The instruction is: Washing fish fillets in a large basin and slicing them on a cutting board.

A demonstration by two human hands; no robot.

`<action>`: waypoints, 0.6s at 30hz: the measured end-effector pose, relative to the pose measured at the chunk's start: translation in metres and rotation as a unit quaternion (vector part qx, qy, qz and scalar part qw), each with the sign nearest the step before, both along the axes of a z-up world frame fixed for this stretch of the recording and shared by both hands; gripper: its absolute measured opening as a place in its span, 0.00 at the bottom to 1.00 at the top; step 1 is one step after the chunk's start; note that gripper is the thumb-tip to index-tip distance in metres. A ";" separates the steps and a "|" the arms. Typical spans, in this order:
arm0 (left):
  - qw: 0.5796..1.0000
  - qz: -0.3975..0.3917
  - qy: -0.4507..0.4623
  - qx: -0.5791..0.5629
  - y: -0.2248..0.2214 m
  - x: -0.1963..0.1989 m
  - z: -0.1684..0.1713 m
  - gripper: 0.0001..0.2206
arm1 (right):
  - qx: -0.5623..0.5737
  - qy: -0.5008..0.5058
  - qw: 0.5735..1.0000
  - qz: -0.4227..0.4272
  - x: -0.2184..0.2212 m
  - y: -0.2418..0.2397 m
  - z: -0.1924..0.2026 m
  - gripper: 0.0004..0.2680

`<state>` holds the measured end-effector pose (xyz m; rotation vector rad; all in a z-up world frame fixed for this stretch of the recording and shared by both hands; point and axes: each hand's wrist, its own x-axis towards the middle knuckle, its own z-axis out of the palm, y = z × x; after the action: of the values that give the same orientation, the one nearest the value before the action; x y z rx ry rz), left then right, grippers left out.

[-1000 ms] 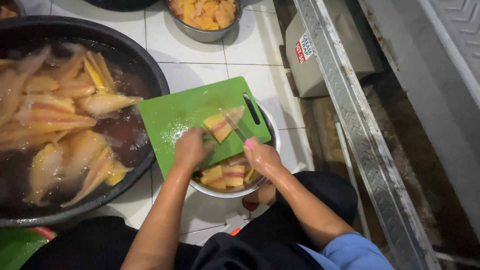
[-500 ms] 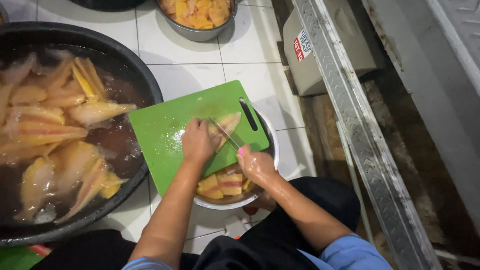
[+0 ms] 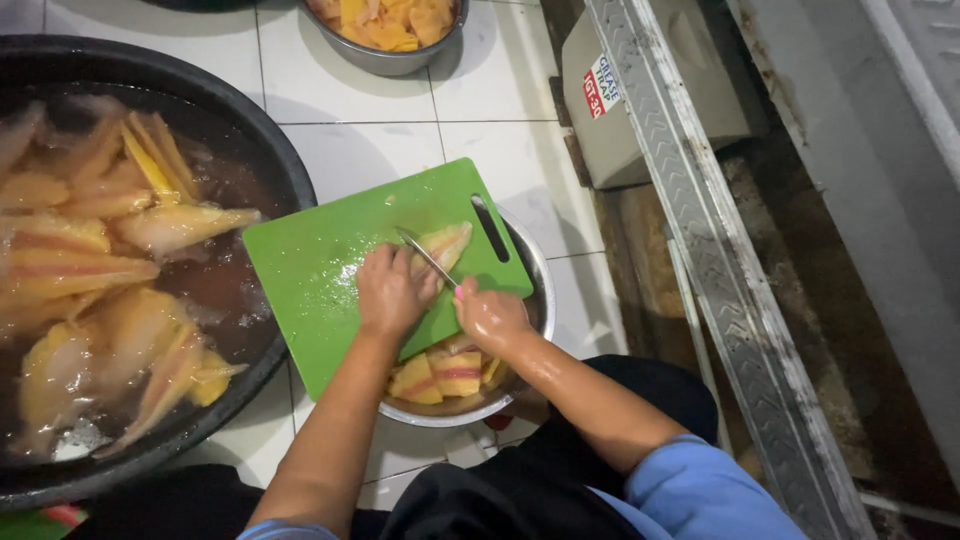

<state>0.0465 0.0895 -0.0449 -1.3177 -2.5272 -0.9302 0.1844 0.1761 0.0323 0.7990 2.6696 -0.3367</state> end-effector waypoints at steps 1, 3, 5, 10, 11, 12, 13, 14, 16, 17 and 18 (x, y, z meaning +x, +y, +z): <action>1.000 -0.002 -0.009 -0.010 -0.001 -0.001 0.002 0.16 | -0.021 0.012 1.000 -0.013 -0.004 -0.001 0.001 0.15; 1.000 -0.004 -0.003 -0.004 0.000 -0.004 -0.005 0.17 | 0.005 0.010 1.000 0.001 0.003 -0.002 0.000 0.15; 1.000 -0.006 0.005 0.002 -0.001 -0.006 -0.010 0.19 | 0.030 0.010 0.999 0.014 0.014 -0.002 -0.003 0.15; 0.999 -0.002 -0.017 -0.044 -0.011 -0.009 -0.008 0.19 | -0.116 -0.011 0.989 -0.090 0.060 -0.003 0.025 0.17; 0.999 -0.002 -0.016 -0.045 -0.011 -0.012 -0.007 0.19 | -0.117 -0.009 0.989 -0.090 0.066 -0.003 0.032 0.17; 0.999 -0.010 -0.035 -0.035 -0.011 -0.014 -0.008 0.21 | -0.136 0.050 0.980 -0.139 0.072 -0.003 0.038 0.15; 0.998 -0.019 -0.057 -0.027 -0.012 -0.014 -0.010 0.23 | -0.155 0.105 0.964 -0.188 0.081 -0.004 0.044 0.13; 0.998 -0.021 -0.058 -0.029 -0.006 -0.011 0.004 0.23 | -0.157 0.104 0.964 -0.190 0.082 0.004 0.038 0.13; 0.998 -0.054 -0.042 0.005 0.007 -0.002 0.029 0.25 | -0.140 0.240 0.927 -0.250 0.087 0.022 0.027 0.12; 0.997 -0.058 -0.045 0.003 0.014 0.000 0.023 0.25 | -0.140 0.237 0.927 -0.255 0.089 0.028 0.020 0.12; 0.994 -0.085 -0.027 -0.058 0.021 0.002 0.016 0.25 | -0.139 0.267 0.919 -0.254 0.091 0.034 0.013 0.10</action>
<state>0.0483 0.1110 -0.0289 -1.5825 -2.5770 -0.8720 0.2752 0.2103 0.0452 1.4708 2.7274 -1.1859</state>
